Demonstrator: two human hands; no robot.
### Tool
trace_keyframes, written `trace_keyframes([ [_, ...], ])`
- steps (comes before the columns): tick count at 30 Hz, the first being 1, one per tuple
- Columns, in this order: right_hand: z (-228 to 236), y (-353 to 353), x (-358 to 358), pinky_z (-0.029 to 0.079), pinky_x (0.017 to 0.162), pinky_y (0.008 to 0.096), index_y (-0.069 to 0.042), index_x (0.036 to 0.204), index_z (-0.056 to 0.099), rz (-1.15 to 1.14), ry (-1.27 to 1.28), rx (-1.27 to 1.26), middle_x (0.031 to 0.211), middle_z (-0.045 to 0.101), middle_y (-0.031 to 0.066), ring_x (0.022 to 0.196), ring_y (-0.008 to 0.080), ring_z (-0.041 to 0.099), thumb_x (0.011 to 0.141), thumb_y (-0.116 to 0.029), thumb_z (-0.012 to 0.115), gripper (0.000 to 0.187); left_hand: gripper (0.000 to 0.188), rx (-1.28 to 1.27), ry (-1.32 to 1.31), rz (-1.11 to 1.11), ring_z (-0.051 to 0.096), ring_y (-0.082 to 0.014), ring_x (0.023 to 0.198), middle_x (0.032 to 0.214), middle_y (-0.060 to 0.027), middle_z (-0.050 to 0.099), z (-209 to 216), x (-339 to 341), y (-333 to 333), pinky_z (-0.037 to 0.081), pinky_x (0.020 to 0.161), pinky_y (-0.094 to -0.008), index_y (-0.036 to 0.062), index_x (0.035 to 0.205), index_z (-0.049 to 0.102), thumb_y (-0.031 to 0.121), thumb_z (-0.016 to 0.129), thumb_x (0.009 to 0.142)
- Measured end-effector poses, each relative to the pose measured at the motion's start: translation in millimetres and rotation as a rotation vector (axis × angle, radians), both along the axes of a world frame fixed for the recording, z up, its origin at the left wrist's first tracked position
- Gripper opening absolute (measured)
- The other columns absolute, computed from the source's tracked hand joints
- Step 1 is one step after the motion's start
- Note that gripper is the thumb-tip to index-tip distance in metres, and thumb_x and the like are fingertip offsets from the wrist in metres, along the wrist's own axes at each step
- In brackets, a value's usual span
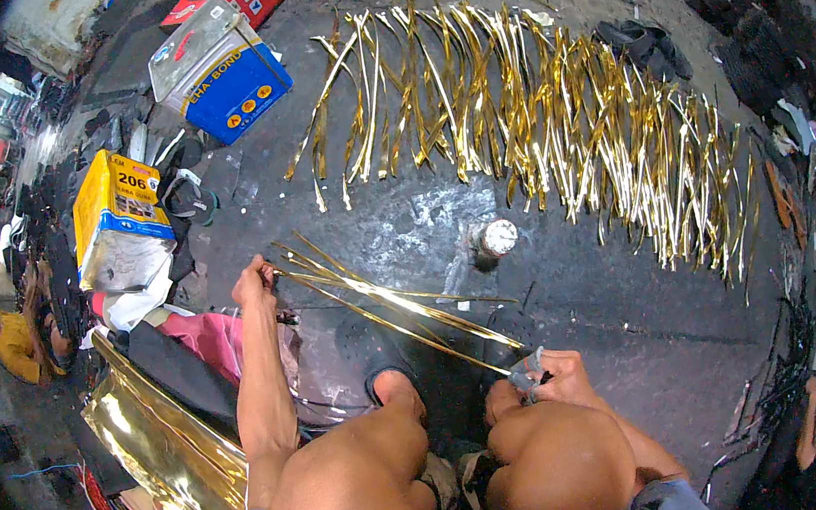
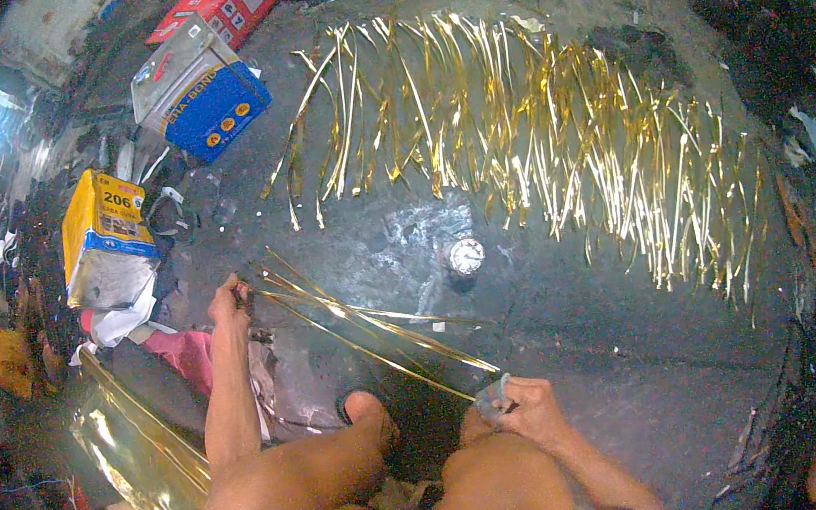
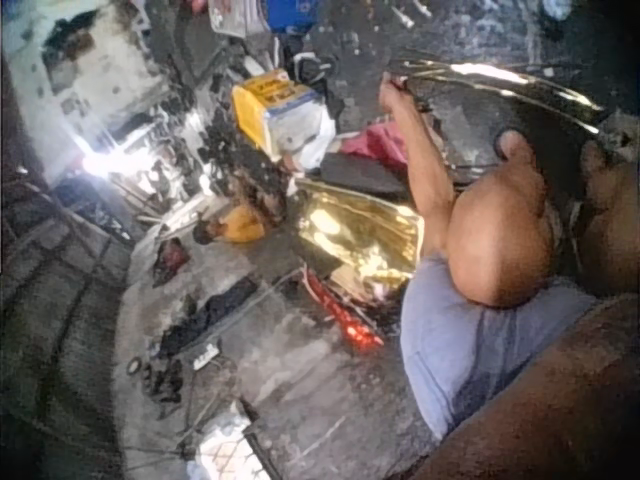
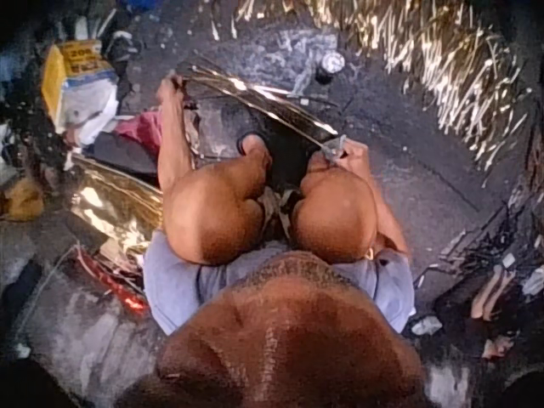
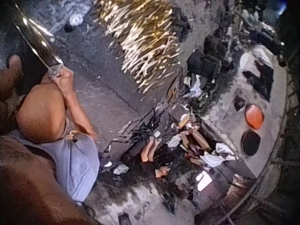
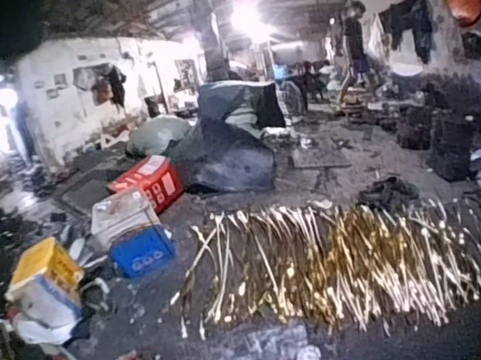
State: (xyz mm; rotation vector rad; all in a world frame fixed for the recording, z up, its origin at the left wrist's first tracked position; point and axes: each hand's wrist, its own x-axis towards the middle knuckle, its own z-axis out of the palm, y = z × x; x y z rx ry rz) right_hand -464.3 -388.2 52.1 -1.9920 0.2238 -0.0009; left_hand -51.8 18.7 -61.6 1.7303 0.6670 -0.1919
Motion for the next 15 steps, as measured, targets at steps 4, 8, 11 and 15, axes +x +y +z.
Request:
trace_keyframes([
  [4,-26.1,-2.6,-11.9,0.052,0.062,0.0391,-0.002,0.086,0.066,0.047,0.087,-0.019,0.079,0.065,0.0133,0.070,0.0297,0.066,0.072,-0.008,0.077,0.019,0.033,0.993,-0.296,-0.094,0.064,-0.0308,0.089,0.090,-0.0123,0.067,23.4,-22.9,-91.2,0.049,0.086,-0.0427,0.0029,0.105,0.070,0.023,0.079,0.080],
  [8,-39.0,-7.2,-9.4,0.052,0.066,0.0439,-0.003,0.093,0.059,0.102,0.145,-0.119,0.088,0.064,0.0161,0.080,0.0375,0.066,0.073,-0.010,0.076,0.027,0.031,0.801,-0.908,-0.490,0.059,-0.0332,0.108,0.113,-0.0120,0.063,33.8,-16.4,-172.5,0.048,0.093,-0.0437,0.0084,0.106,0.070,0.015,0.075,0.076],
  [11,-43.5,-16.9,-14.6,0.052,0.067,0.0468,-0.004,0.098,0.057,0.124,0.228,-0.250,0.093,0.064,0.0175,0.083,0.0415,0.065,0.074,-0.013,0.078,0.033,0.031,0.681,-0.983,-0.896,0.060,-0.0305,0.106,0.109,-0.0100,0.062,33.8,-27.7,-258.9,0.051,0.089,-0.0431,0.0093,0.106,0.069,0.010,0.072,0.076],
  [15,-18.2,-22.4,-7.2,0.053,0.070,0.0469,-0.006,0.105,0.060,0.013,0.373,-0.242,0.093,0.065,0.0156,0.083,0.0395,0.066,0.076,-0.019,0.081,0.038,0.032,0.831,-1.230,-1.202,0.061,-0.0312,0.101,0.105,-0.0097,0.062,14.1,-11.0,-326.0,0.052,0.083,-0.0440,0.0090,0.104,0.070,0.007,0.071,0.072],
])
